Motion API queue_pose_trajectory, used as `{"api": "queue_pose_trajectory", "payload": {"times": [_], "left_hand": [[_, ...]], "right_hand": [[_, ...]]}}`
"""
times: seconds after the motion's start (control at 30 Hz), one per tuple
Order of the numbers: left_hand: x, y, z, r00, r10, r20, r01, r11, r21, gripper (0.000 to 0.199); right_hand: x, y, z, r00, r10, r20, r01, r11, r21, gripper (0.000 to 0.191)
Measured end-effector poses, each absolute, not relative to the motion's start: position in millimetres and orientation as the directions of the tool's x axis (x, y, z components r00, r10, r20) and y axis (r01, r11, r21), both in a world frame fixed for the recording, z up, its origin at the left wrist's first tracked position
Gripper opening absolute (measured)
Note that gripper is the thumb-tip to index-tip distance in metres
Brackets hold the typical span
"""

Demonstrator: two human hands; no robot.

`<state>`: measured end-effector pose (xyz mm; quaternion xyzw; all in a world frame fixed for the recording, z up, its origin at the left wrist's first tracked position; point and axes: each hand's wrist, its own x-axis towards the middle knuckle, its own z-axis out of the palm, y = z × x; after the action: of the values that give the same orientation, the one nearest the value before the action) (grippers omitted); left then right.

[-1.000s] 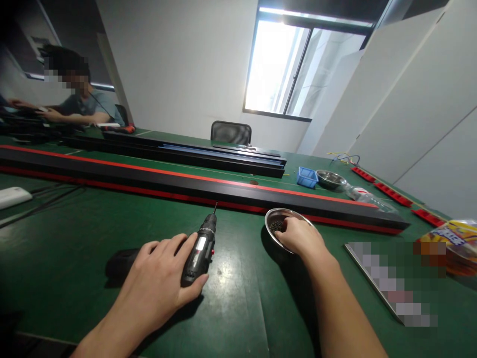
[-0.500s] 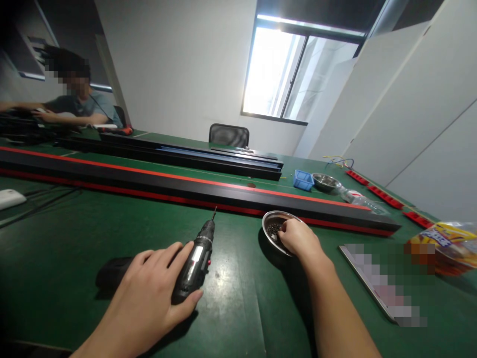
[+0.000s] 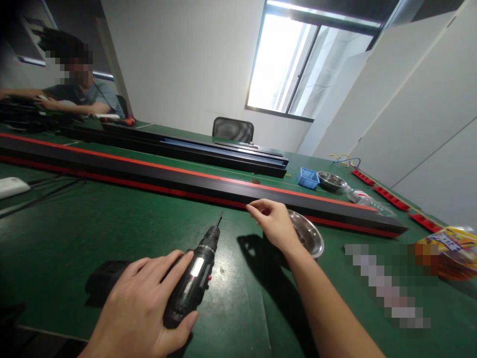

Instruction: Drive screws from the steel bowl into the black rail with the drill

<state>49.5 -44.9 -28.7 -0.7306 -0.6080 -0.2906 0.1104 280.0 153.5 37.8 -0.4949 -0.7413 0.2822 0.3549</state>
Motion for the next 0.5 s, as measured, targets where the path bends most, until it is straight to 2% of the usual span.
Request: {"api": "queue_pose_trajectory", "payload": {"times": [0.13,0.3,0.5], "left_hand": [[49.5,-44.5,-29.7,0.081,0.830,0.552,0.955,-0.223,0.195,0.069],[50.6,-45.3,-31.5,0.061,0.833,0.549,0.954,-0.211,0.213,0.070],[51.4,-46.9,-28.5,0.064,0.846,0.529,0.959,-0.198,0.201,0.071]], "right_hand": [[243.3,161.7,12.5,-0.352,0.919,0.177,0.468,0.337,-0.817,0.027],[224.3,188.9,-17.5,-0.236,0.965,0.118,0.402,0.207,-0.892,0.021],[219.9,193.1,-20.9,-0.232,0.964,0.132,0.342,0.208,-0.916,0.014]]}}
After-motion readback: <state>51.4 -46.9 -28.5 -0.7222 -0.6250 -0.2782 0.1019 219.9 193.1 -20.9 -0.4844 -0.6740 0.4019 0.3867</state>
